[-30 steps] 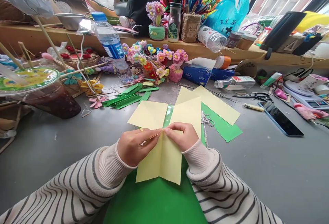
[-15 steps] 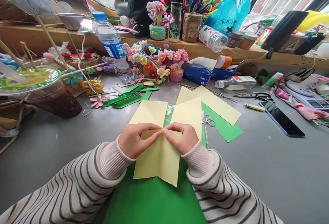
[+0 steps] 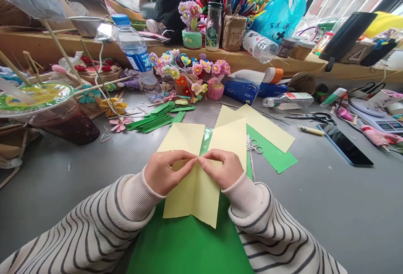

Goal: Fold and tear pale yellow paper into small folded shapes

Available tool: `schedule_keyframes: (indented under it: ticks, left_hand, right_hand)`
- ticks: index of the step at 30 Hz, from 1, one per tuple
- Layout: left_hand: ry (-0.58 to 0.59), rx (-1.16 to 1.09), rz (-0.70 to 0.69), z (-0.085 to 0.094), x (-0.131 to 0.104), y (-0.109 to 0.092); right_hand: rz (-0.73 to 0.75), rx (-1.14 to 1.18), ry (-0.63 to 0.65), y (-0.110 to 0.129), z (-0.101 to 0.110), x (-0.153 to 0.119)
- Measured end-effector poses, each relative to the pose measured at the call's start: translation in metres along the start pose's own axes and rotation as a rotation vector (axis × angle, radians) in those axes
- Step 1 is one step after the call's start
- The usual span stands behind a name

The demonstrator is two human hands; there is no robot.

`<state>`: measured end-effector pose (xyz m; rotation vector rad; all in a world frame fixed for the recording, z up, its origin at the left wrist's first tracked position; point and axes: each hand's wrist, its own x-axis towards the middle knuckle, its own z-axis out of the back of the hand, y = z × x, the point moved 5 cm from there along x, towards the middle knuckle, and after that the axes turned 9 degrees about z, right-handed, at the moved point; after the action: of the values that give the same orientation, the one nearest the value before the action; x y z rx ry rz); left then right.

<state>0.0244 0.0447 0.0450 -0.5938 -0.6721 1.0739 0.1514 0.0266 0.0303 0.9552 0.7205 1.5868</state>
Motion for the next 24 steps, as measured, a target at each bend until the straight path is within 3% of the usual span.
schedule_keyframes:
  ticks: [6, 12, 15, 19, 21, 24]
  left_hand:
    - [0.086, -0.123, 0.083, 0.004, 0.005, 0.006]
    - [0.297, -0.288, 0.203, 0.004, 0.014, 0.020]
    - [0.241, -0.335, 0.245, 0.012, 0.018, 0.026]
    - [0.072, -0.462, 0.372, 0.021, 0.021, 0.037]
    - [0.013, -0.550, 0.422, 0.020, 0.020, 0.041]
    - [0.015, -0.740, 0.473, 0.011, 0.018, 0.043]
  right_hand:
    - [-0.010, 0.060, -0.013, -0.001, 0.001, 0.000]
    - [-0.013, 0.144, 0.133, 0.001, 0.000, 0.002]
    - [-0.070, 0.276, 0.169, -0.005, -0.002, 0.002]
    - [-0.204, 0.588, 0.189, -0.013, -0.009, 0.002]
    - [-0.199, 0.607, 0.235, -0.012, -0.013, 0.002]
    - [-0.121, 0.521, 0.290, -0.007, -0.019, 0.001]
